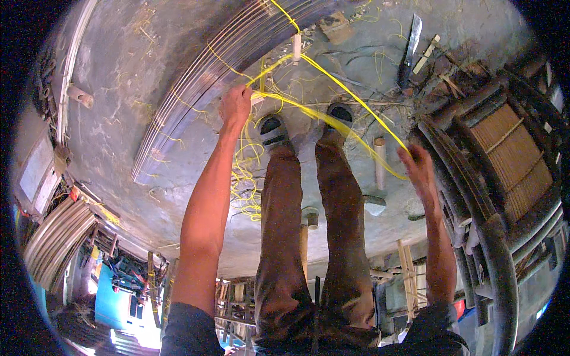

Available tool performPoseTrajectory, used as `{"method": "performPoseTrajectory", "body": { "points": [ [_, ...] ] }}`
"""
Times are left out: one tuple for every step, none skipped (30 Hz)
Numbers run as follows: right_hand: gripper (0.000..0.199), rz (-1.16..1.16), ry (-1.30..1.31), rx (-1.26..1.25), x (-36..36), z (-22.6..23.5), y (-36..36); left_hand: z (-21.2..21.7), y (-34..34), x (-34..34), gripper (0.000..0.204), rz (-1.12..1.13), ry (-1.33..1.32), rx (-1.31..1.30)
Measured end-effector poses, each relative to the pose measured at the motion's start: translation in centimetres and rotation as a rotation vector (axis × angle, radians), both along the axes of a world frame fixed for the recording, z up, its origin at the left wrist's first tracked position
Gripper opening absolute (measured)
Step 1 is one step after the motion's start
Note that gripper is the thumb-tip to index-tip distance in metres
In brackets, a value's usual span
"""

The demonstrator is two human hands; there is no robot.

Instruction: The person ties a bundle of long metal rods together using a yellow plastic string. They wrap the string around the rods multiple times and secure it with knots to keep the bundle intact.

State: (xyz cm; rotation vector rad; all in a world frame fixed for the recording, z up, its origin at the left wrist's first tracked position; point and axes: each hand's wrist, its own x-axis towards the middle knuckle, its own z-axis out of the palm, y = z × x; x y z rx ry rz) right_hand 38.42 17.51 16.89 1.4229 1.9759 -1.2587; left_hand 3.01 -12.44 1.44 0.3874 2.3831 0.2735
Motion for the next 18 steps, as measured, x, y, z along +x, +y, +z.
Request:
{"method": "performPoseTrajectory", "body": {
  "points": [
    [0.021, -0.056, 0.014, 0.017, 3.2, 1.2, 0.5, -0.2, -0.3, -0.3, 0.03, -0.044, 0.056, -0.007],
    [0.021, -0.155, -0.002, 0.096, 6.5, 2.3, 0.4, -0.1, -0.2, -0.7, 0.029, -0.067, 0.057, -0.001],
    [0.02, -0.256, -0.016, 0.178, 10.4, 3.5, 0.3, 0.2, 0.2, -1.2, 0.028, -0.09, 0.058, 0.01],
    [0.023, -0.391, -0.228, 0.146, 15.7, 4.8, 0.6, 0.6, 0.7, -1.6, 0.027, -0.116, 0.058, 0.021],
    [0.027, -0.551, -0.067, 0.192, 18.2, 6.6, -1.0, 1.1, 0.8, -1.8, 0.026, -0.105, 0.073, -0.017],
    [0.038, -0.746, -0.231, 0.138, 22.7, 9.2, -1.9, 1.7, 0.7, -1.9, 0.026, -0.095, 0.084, -0.054],
    [0.035, -0.713, -0.53, 0.239, 27.7, 10.7, -2.7, 2.2, 1.1, -1.9, 0.026, -0.09, 0.089, -0.083],
    [0.03, -0.049, -0.506, 0.43, 32.9, 13.4, -3.5, 2.2, 1.1, -2.0, 0.026, -0.091, 0.091, -0.091],
    [0.025, 0.617, -0.436, 0.588, 37.1, 16.6, -5.1, 2.3, 1.1, -2.2, 0.025, -0.093, 0.101, -0.095],
    [0.026, 0.511, -0.834, 0.519, 38.9, 19.4, -8.2, 2.4, 1.1, -2.4, 0.025, -0.101, 0.121, -0.102],
    [0.028, 0.156, -0.609, 0.605, 45.2, 24.8, -7.1, 1.7, -0.7, -2.1, 0.026, -0.063, 0.089, -0.088],
    [0.037, 0.161, -1.128, 0.472, 43.7, 25.9, -10.7, 1.9, -0.1, -2.5, 0.026, -0.118, 0.146, -0.064],
    [0.041, 0.029, -1.049, 0.473, 42.7, 28.7, -12.5, 1.5, 0.2, -2.7, 0.026, -0.149, 0.169, -0.039],
    [0.045, -0.088, -0.977, 0.472, 42.1, 31.6, -14.1, 1.4, -0.2, -2.8, 0.026, -0.149, 0.158, -0.069],
    [0.057, -0.027, -1.193, 0.512, 43.1, 33.4, -14.3, 1.2, -1.0, -2.8, 0.026, -0.131, 0.136, -0.101],
    [0.06, -0.148, -1.253, 0.454, 41.3, 33.0, -15.6, 1.0, -0.6, -3.0, 0.026, -0.143, 0.134, -0.118],
    [0.063, -0.269, -1.311, 0.398, 39.4, 32.4, -17.0, 0.9, -0.2, -3.1, 0.026, -0.143, 0.121, -0.092],
    [0.067, -0.209, -1.275, 0.351, 39.2, 31.7, -17.0, 0.9, -0.4, -2.8, 0.027, -0.127, 0.087, -0.075]
  ]
}}
